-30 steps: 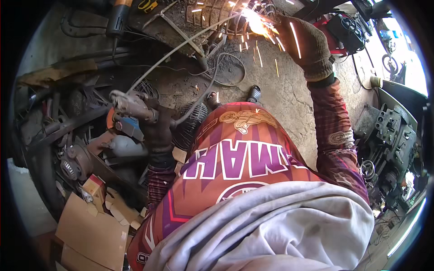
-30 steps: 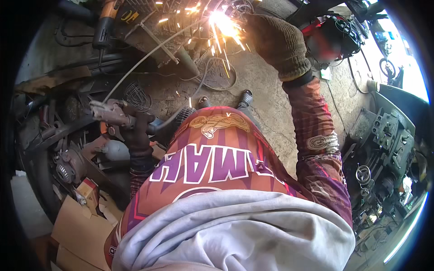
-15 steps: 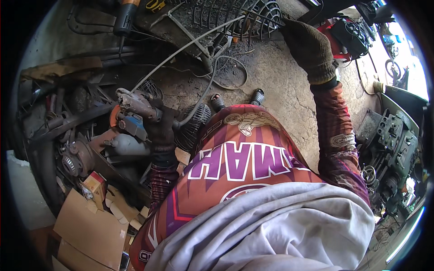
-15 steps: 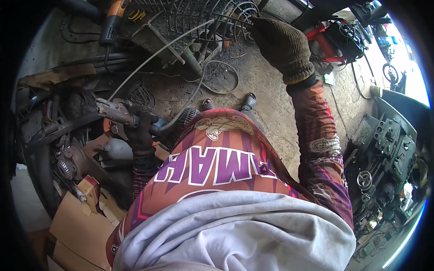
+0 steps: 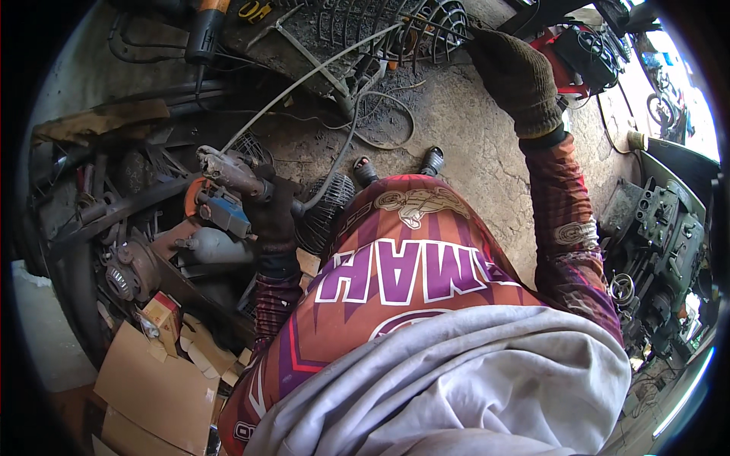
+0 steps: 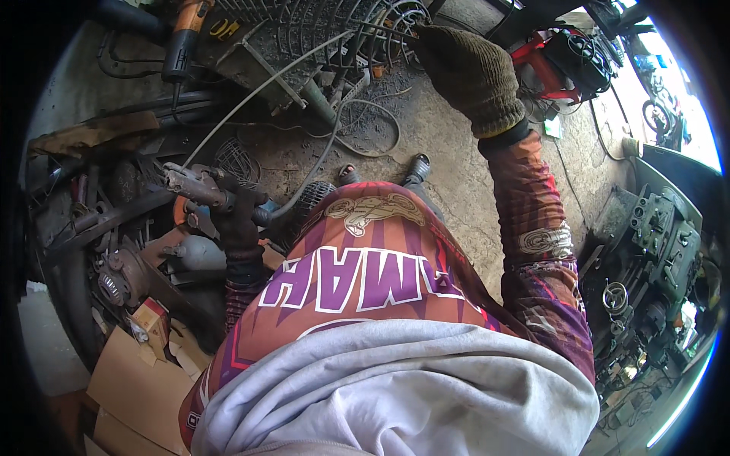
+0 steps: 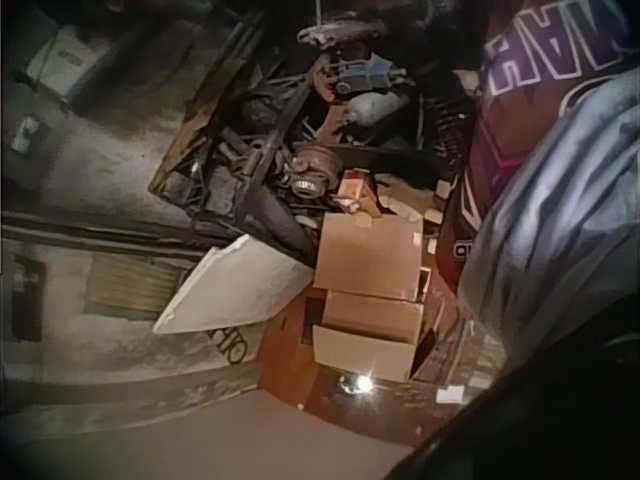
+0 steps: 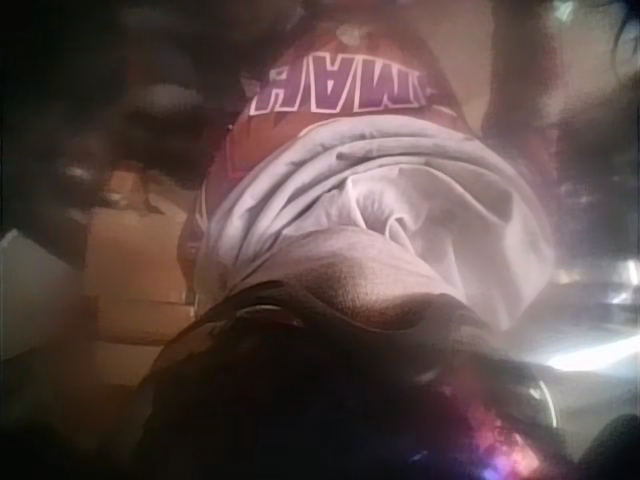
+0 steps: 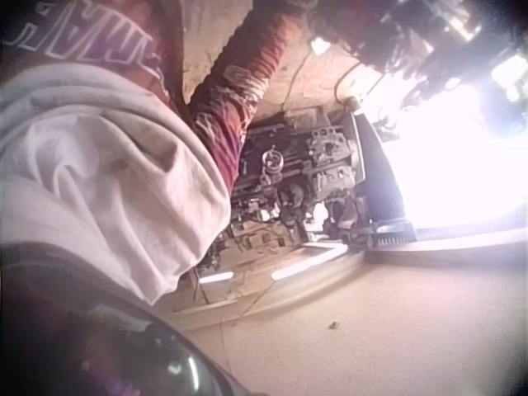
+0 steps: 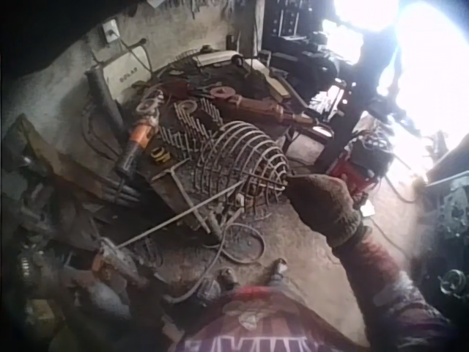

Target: The person aligns metal rods and a cage-like structure, using a hammer to position parts and then welds the joints together with a welding torch.

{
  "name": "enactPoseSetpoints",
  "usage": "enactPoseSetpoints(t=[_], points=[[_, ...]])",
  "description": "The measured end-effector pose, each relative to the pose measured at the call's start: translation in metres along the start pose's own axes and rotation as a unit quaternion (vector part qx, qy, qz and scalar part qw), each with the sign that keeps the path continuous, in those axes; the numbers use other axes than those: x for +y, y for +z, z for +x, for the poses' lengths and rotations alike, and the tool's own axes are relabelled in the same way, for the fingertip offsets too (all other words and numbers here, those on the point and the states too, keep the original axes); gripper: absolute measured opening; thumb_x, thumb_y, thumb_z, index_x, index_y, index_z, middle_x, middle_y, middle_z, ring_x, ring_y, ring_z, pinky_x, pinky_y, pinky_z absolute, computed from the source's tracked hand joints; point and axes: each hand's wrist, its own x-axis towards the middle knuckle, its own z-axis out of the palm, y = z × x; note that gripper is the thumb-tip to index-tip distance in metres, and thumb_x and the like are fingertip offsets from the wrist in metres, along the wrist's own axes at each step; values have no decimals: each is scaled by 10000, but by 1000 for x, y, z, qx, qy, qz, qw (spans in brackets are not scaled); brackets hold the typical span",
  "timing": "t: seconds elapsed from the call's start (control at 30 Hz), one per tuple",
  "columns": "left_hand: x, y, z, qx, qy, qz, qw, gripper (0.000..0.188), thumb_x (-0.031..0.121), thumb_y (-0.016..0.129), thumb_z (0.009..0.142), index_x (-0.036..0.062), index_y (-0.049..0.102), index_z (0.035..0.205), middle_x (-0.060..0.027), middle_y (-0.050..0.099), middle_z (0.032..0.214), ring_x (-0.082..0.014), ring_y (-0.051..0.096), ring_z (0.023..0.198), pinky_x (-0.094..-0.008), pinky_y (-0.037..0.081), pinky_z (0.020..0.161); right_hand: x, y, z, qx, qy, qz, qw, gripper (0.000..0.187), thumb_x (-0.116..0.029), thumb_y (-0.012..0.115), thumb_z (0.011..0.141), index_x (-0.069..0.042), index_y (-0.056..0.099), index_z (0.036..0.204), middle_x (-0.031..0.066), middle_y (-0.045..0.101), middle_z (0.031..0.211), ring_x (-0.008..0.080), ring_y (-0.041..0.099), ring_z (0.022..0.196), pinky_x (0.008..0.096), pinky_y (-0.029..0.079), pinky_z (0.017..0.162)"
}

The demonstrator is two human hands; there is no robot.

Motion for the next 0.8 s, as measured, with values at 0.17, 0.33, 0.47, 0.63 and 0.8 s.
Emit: enactPoseSetpoints(t=[0.17,0.33,0.47,0.63,0.8], points=[[-8,1,4,6,8,-24,1000,424,61,714,733,20,544,1120,-83,634,806,-183,655,727,-316,533,695,2,0,-2,-10,-8,-22,1000,250,-148,734,893,-85,720,1134,117,729,967,266,726,857,323,572,737],[-11,-3,7,-18,8,-6,1000,426,56,717,736,17,552,1127,-79,635,827,-188,656,730,-318,536,699,3,2,-3,-1,-3,-11,1000,257,-134,742,885,-80,720,1135,116,734,970,247,728,867,319,574,752],[-11,-2,5,-7,4,-20,1000,420,52,719,743,16,551,1127,-83,638,836,-191,657,733,-321,535,698,3,1,-3,-7,0,-14,1000,268,-141,743,886,-79,719,1145,117,735,973,233,729,874,317,575,760],[-10,-1,7,-12,5,-13,1000,417,54,716,752,14,547,1131,-90,642,839,-189,656,731,-323,533,693,5,4,-1,25,-2,-2,1000,223,-249,756,865,-133,738,1054,85,737,909,267,729,807,351,586,681],[-4,1,7,-16,13,-5,1000,405,62,710,765,13,543,1130,-84,638,831,-186,650,717,-320,531,676,2,3,-3,-2,12,-2,1000,259,-163,748,881,-83,723,1125,112,731,961,258,727,859,320,575,744]])
